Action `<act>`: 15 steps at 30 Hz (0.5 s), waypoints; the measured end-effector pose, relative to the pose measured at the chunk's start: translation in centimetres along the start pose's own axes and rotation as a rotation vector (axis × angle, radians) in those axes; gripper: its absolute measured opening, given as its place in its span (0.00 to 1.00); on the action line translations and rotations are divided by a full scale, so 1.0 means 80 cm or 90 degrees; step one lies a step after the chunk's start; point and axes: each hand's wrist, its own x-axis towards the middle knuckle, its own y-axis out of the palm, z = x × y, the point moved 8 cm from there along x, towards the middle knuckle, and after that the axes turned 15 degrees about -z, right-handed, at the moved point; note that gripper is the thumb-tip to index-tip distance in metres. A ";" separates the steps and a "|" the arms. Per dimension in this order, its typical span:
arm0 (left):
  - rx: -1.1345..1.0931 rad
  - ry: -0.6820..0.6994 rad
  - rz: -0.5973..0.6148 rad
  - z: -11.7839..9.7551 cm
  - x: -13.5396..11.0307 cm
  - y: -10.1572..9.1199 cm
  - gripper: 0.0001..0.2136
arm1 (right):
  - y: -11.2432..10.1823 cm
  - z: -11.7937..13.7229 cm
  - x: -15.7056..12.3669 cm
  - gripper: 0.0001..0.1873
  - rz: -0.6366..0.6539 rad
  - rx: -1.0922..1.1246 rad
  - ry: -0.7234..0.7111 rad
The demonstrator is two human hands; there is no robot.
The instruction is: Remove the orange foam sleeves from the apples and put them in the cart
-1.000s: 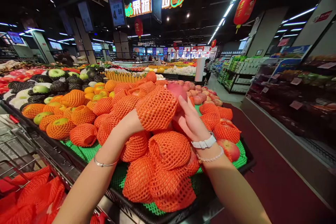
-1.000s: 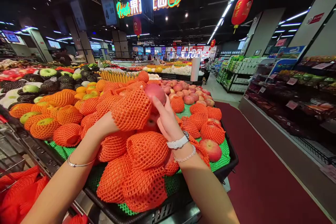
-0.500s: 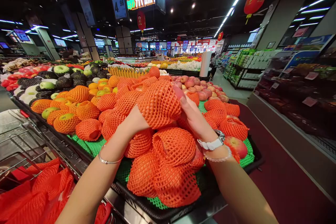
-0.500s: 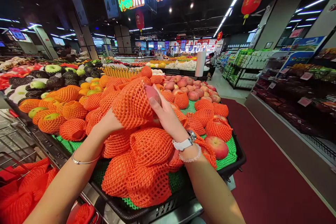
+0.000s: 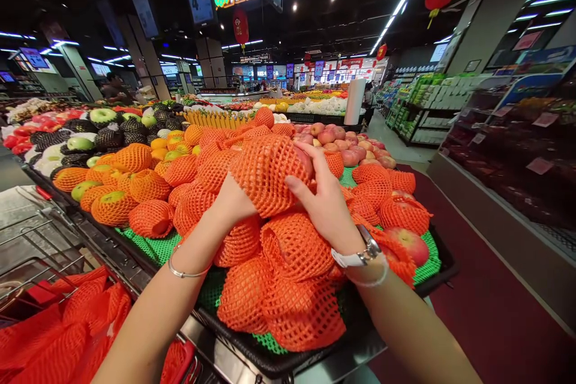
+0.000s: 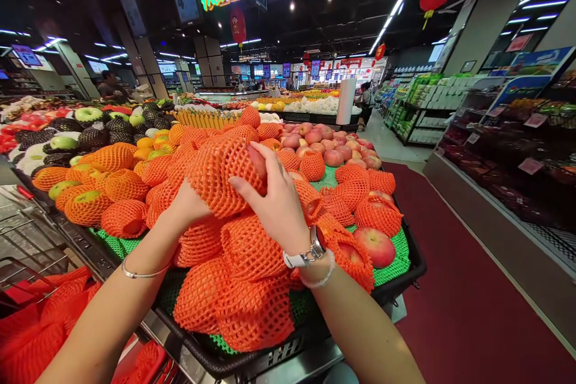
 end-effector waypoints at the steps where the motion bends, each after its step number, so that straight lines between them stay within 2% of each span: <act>1: -0.003 0.004 -0.007 -0.002 0.002 -0.001 0.17 | -0.003 0.006 0.000 0.25 -0.027 -0.015 -0.032; 3: -0.011 0.020 -0.011 -0.010 0.005 -0.002 0.17 | -0.010 0.013 0.001 0.17 -0.080 -0.023 -0.059; 6: -0.009 0.051 -0.003 -0.020 0.007 0.000 0.17 | -0.019 0.009 0.005 0.09 -0.127 -0.004 -0.039; 11: 0.008 0.062 -0.009 -0.020 0.004 0.000 0.16 | -0.022 -0.002 0.014 0.09 -0.109 -0.017 -0.007; 15: -0.002 0.079 -0.011 -0.023 0.006 -0.002 0.14 | -0.022 -0.020 0.022 0.16 -0.067 0.080 0.100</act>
